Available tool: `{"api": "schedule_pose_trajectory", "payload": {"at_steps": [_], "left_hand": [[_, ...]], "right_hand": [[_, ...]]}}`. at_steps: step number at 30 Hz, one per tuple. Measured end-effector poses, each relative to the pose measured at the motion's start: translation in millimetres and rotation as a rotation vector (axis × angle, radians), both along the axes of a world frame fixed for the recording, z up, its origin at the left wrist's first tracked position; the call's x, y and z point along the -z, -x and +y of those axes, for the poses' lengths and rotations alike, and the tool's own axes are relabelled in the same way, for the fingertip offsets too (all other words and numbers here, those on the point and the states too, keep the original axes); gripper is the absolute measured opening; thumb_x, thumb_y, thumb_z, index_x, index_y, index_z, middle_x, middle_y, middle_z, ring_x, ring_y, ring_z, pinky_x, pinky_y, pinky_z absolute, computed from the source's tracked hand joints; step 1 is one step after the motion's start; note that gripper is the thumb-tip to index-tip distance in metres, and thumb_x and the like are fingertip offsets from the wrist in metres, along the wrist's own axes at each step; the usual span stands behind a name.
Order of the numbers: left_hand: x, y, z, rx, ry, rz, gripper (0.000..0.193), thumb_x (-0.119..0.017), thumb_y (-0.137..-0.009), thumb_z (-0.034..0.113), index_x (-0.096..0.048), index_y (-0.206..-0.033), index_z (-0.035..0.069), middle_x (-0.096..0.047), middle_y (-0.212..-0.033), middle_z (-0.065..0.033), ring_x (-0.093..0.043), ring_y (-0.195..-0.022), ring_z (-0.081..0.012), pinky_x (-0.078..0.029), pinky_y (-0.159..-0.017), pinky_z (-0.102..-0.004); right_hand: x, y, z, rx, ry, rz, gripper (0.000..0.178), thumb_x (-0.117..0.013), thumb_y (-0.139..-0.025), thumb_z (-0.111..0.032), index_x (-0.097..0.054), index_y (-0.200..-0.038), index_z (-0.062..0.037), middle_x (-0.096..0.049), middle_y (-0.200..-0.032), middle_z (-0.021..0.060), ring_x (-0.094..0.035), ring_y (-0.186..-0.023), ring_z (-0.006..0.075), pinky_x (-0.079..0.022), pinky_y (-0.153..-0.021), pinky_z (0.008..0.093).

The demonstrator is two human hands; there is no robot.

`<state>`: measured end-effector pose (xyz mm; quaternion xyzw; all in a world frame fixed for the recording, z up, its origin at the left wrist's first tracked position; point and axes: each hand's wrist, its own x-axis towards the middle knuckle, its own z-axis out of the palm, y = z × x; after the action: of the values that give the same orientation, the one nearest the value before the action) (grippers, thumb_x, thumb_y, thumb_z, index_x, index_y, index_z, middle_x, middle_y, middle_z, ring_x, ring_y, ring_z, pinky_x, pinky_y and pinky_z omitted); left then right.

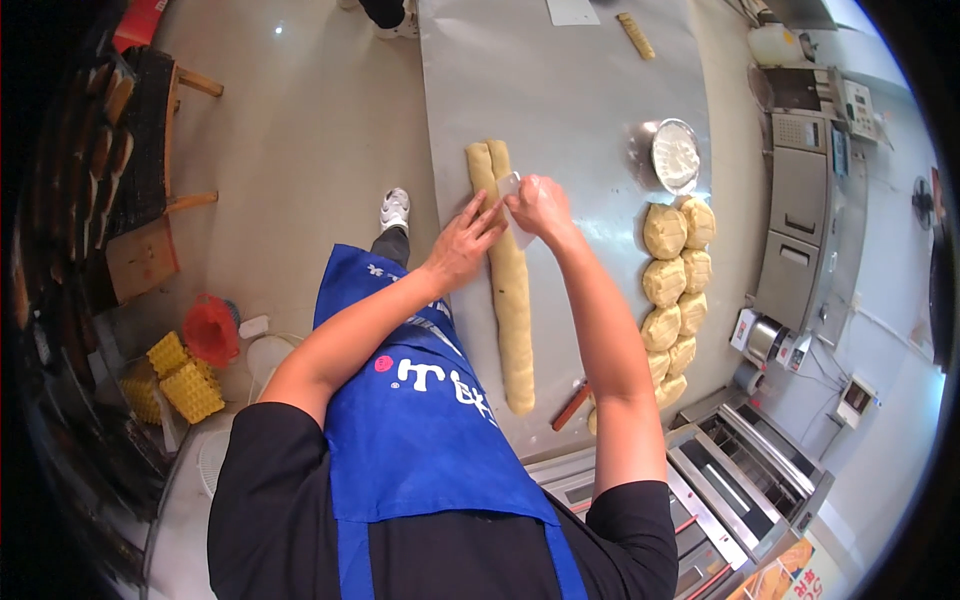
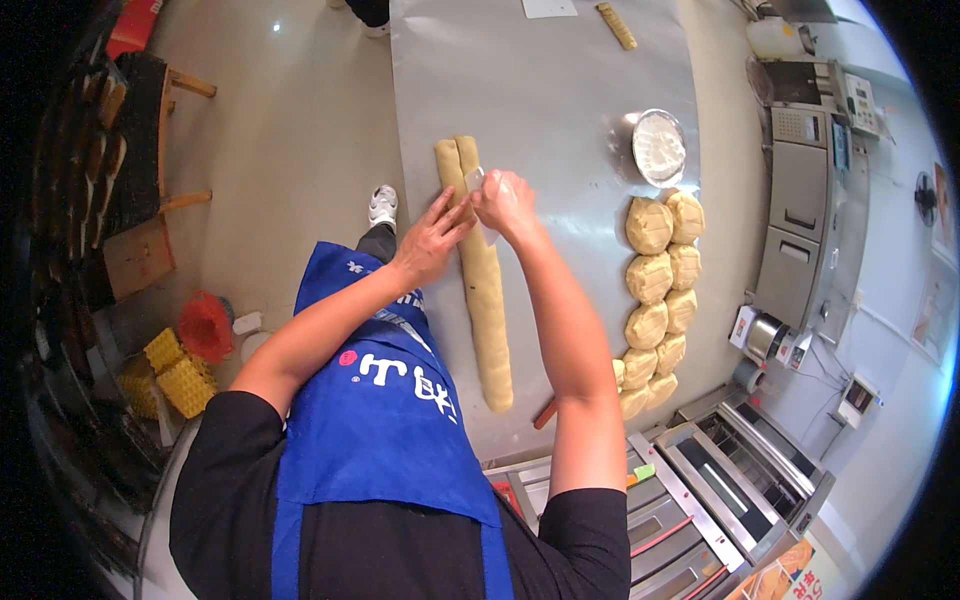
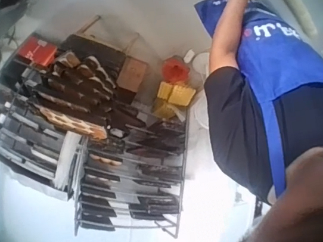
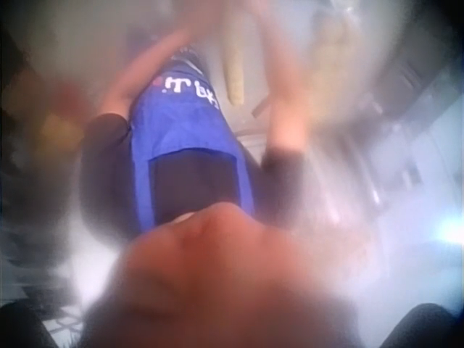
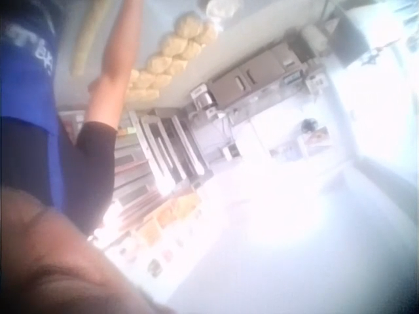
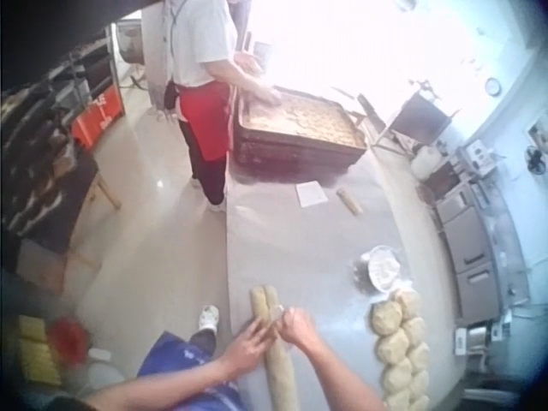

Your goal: The person rolls a long dough cylinder filled with stuffing, then uses a scraper to slice it lengthwise and shape the dough into long strips by hand.

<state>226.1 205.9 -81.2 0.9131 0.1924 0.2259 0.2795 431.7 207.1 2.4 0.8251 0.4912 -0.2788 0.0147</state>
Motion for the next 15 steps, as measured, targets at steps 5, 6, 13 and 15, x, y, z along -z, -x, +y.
{"api": "schedule_pose_trajectory", "payload": {"at_steps": [5, 6, 13, 15], "left_hand": [[5, 0, 1, 0.025, 0.031, 0.018, 0.053, -0.064, -0.088, -0.006, -0.075, -0.138, 0.008, -0.055, -0.165, -0.0152, -0.035, -0.163, -0.0428, -0.044, -0.129, -0.0490], [6, 1, 0, 0.029, 0.032, 0.021, 0.052, -0.064, -0.088, -0.005, -0.075, -0.137, 0.007, -0.055, -0.165, -0.0150, -0.035, -0.163, -0.0427, -0.044, -0.129, -0.0489], [9, 4, 2, 0.033, 0.059, 0.000, 0.049, -0.067, -0.087, -0.006, -0.075, -0.135, 0.005, -0.055, -0.164, -0.0156, -0.035, -0.164, -0.0421, -0.044, -0.129, -0.0493], [8, 4, 2, 0.033, 0.092, -0.004, 0.048, -0.067, -0.087, -0.005, -0.076, -0.134, 0.004, -0.055, -0.164, -0.0157, -0.036, -0.164, -0.0422, -0.044, -0.128, -0.0501]], "right_hand": [[21, 8, -13, 0.015, -0.063, -0.021, 0.029, -0.070, -0.090, -0.028, -0.080, -0.094, -0.0001, -0.078, -0.094, 0.0276, -0.076, -0.091, 0.0491, -0.063, -0.082, 0.0563], [26, 9, -16, 0.025, -0.100, -0.020, 0.029, -0.071, -0.090, -0.028, -0.080, -0.093, -0.0002, -0.077, -0.092, 0.0275, -0.076, -0.088, 0.0494, -0.063, -0.080, 0.0563], [44, 15, -31, 0.049, -0.213, 0.030, 0.028, -0.072, -0.092, -0.027, -0.077, -0.086, -0.0003, -0.076, -0.084, 0.0267, -0.075, -0.080, 0.0491, -0.062, -0.072, 0.0567], [46, 23, -36, 0.087, -0.289, 0.005, 0.029, -0.070, -0.095, -0.026, -0.076, -0.083, -0.0008, -0.075, -0.081, 0.0256, -0.074, -0.076, 0.0484, -0.061, -0.071, 0.0566]]}}
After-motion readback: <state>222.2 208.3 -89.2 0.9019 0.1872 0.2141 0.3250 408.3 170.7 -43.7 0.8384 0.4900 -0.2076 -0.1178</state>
